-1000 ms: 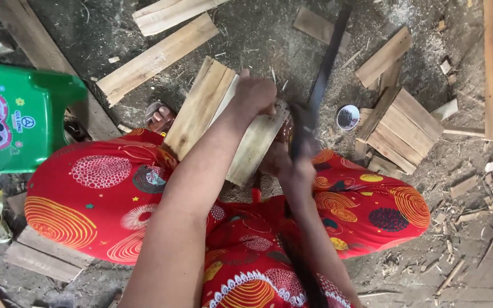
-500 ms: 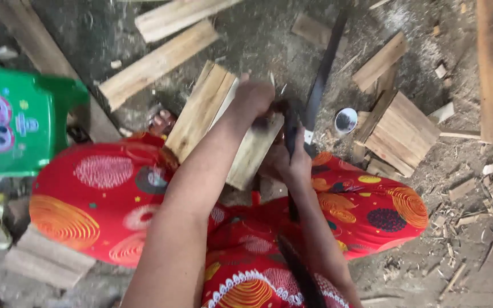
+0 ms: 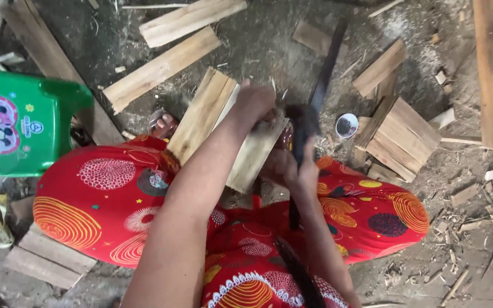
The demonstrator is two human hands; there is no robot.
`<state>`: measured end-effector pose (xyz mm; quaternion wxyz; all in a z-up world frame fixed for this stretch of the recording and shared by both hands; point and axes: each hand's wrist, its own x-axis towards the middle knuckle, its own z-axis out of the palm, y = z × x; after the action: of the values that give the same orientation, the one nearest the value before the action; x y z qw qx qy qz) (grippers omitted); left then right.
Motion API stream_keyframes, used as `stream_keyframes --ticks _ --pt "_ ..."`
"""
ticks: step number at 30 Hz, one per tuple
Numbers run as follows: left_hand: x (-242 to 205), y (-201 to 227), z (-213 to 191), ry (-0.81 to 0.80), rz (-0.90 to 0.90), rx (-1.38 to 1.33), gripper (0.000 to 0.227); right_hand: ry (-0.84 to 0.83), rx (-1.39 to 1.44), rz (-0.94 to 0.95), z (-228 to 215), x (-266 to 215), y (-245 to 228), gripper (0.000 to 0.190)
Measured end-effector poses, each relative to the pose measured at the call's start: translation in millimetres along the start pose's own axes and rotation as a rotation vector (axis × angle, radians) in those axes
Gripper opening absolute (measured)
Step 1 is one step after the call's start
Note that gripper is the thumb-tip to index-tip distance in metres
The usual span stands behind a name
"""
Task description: Assembling a small wooden box by nailing wooden slats together using a hammer and nails.
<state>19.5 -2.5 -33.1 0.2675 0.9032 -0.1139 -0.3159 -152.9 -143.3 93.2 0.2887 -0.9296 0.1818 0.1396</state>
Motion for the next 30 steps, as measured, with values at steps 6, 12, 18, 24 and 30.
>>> stream_keyframes --ticks 6,12,18,24,30 --pt "-27 17 -34 -0.015 0.031 -0.021 0.007 0.227 0.132 0.129 31 -10 32 0.067" --pt "-40 27 -54 -0.029 0.008 0.083 0.013 -0.006 0.412 0.121 -20 2 -5 0.077" --pt "-46 47 -72 -0.205 0.025 0.281 0.034 0.310 1.014 0.043 -170 -89 72 0.051" --pt "-53 45 -92 -0.393 0.057 0.202 0.035 0.753 0.697 0.224 -130 -117 287 0.034" --pt "-79 102 -116 -0.573 -0.075 0.179 0.033 0.905 0.171 0.703 91 -173 444 0.044"
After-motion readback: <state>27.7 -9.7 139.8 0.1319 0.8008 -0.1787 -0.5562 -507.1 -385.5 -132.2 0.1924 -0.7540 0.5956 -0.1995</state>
